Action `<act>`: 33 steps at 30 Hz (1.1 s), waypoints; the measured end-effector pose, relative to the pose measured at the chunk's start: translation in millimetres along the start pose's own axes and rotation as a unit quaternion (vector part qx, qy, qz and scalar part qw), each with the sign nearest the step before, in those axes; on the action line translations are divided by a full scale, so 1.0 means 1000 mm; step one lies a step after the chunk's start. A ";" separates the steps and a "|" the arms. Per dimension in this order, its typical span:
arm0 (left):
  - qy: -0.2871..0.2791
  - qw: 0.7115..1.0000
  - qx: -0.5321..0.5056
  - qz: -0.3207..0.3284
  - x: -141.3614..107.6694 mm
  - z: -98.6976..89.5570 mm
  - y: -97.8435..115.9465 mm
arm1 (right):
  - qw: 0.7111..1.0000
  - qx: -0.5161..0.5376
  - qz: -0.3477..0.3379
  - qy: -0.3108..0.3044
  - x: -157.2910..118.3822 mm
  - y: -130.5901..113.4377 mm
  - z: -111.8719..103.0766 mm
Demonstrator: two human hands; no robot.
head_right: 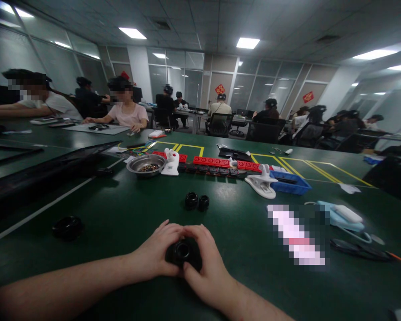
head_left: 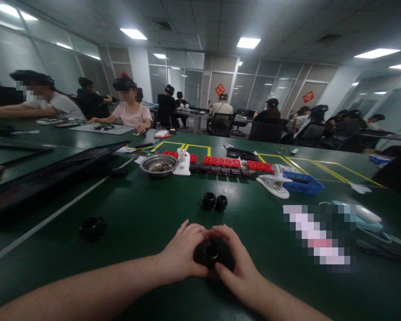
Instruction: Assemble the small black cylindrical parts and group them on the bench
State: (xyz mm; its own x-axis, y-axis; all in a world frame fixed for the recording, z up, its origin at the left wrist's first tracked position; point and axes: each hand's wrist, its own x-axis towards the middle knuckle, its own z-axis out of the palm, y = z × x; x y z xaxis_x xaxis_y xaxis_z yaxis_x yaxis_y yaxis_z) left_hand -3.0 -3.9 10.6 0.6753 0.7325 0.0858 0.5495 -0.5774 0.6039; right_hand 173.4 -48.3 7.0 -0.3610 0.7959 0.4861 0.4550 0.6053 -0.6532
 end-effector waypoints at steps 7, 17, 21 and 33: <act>0.000 1.000 0.003 0.002 0.001 0.002 -0.002 | 0.997 -0.050 0.034 0.053 0.002 0.003 0.002; 0.000 1.000 0.007 0.000 0.000 0.000 0.000 | 0.999 -0.038 0.005 -0.017 0.000 0.006 -0.003; -0.004 1.000 0.003 -0.002 0.000 0.000 -0.001 | 0.997 -0.074 0.006 0.025 0.000 0.005 0.003; 0.007 1.000 0.020 0.010 0.000 0.001 0.000 | 0.993 -0.104 -0.050 0.024 0.001 0.001 -0.001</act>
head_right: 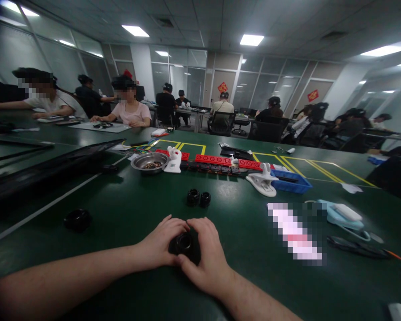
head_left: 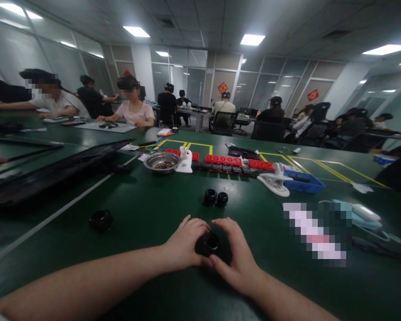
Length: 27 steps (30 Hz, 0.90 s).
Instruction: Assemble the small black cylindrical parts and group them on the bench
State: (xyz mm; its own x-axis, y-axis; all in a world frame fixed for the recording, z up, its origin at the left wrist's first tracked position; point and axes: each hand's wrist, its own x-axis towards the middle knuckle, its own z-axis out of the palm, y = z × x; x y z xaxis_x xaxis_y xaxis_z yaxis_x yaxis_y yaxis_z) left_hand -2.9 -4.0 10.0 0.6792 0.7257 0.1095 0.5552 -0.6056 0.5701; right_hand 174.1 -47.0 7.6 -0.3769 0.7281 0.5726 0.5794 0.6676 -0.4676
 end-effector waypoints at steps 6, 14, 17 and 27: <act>0.008 1.000 0.013 0.000 0.000 0.002 0.000 | 0.995 -0.081 0.053 0.023 0.004 0.000 0.005; 0.028 0.999 0.028 0.003 -0.001 0.005 -0.003 | 0.998 -0.020 -0.043 -0.033 0.001 -0.001 0.001; 0.027 0.999 0.032 0.005 -0.002 0.006 -0.004 | 0.998 -0.055 -0.017 -0.001 0.001 0.000 0.003; 0.044 0.998 0.041 0.019 -0.002 0.009 -0.007 | 0.997 -0.064 -0.032 0.000 -0.002 -0.001 0.002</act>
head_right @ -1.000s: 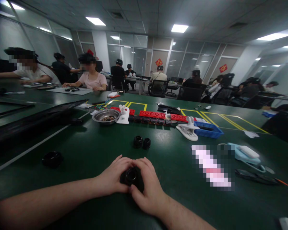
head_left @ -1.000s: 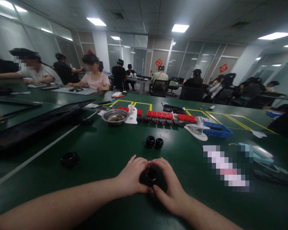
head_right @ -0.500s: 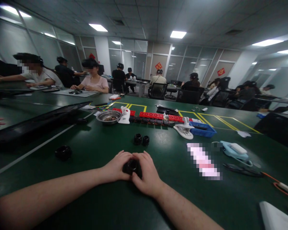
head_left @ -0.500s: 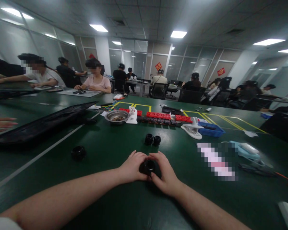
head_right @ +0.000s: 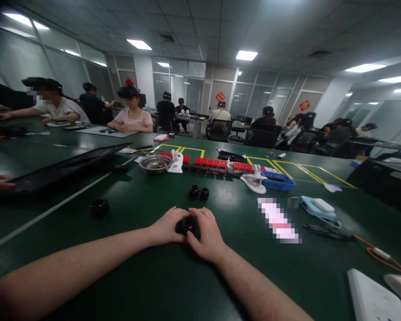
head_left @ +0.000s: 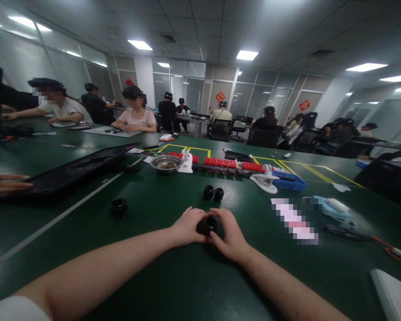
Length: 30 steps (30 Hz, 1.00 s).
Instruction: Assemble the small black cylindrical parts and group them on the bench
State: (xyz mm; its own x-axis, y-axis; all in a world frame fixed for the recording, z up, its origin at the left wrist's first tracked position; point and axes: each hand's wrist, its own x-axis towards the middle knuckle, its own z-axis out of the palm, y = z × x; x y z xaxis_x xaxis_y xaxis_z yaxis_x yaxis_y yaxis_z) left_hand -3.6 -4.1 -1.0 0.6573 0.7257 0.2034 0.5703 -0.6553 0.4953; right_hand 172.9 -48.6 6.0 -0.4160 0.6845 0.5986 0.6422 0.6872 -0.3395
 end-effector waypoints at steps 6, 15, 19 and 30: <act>0.005 1.000 0.009 0.005 0.000 0.003 -0.003 | 0.999 -0.026 0.017 0.033 0.002 -0.002 0.000; 0.014 1.000 0.016 -0.003 -0.001 0.001 0.004 | 0.999 -0.022 0.019 0.023 0.000 -0.005 -0.001; -0.002 1.000 -0.004 -0.008 -0.003 -0.004 0.006 | 1.000 -0.012 0.017 0.019 0.000 -0.003 -0.001; -0.090 0.994 -0.055 0.010 -0.001 -0.016 -0.007 | 0.997 0.053 0.050 -0.017 -0.001 -0.002 -0.003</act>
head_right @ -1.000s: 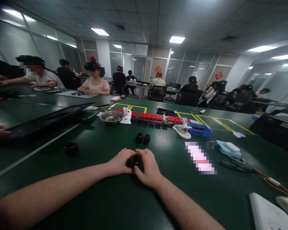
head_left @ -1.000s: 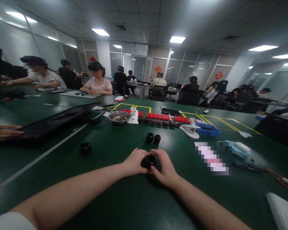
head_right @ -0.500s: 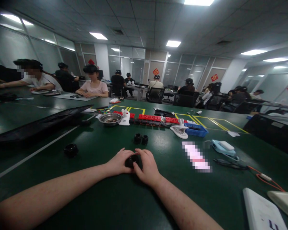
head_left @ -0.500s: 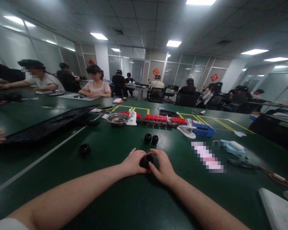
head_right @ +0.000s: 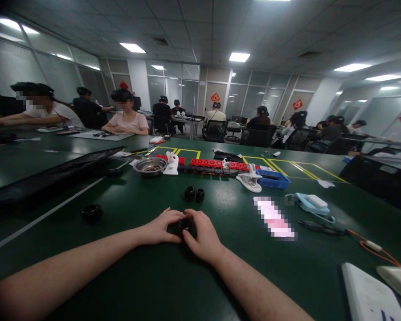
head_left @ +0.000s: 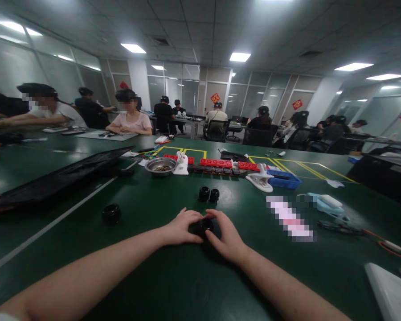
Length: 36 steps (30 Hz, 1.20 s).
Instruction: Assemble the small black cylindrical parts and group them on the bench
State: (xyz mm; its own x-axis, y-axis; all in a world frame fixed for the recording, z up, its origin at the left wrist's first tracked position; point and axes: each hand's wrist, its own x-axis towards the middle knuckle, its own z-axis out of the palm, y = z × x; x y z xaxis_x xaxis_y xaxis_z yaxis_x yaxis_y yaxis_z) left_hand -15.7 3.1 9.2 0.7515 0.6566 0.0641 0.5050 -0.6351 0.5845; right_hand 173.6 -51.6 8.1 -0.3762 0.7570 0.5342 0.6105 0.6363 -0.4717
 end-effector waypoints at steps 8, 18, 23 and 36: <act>0.083 0.996 0.029 -0.015 0.002 0.010 0.002 | 0.998 -0.019 0.010 0.053 0.002 -0.002 0.001; 0.089 0.995 0.041 -0.013 0.000 0.007 0.008 | 0.999 -0.032 -0.027 0.006 0.001 0.000 -0.001; 0.085 0.995 0.047 -0.004 0.000 0.008 0.006 | 0.998 -0.060 -0.008 0.031 0.003 -0.004 0.002; 0.098 0.994 0.055 0.000 0.000 0.009 0.005 | 0.997 -0.059 -0.012 0.049 0.003 -0.003 0.001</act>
State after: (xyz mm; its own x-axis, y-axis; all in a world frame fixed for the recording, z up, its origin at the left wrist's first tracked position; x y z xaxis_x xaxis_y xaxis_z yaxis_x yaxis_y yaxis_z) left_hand -9.5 -3.8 4.4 0.6599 0.7166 0.2259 0.5571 -0.6684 0.4929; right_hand 170.1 -50.8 9.9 -0.3258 0.7194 0.6134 0.6817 0.6283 -0.3749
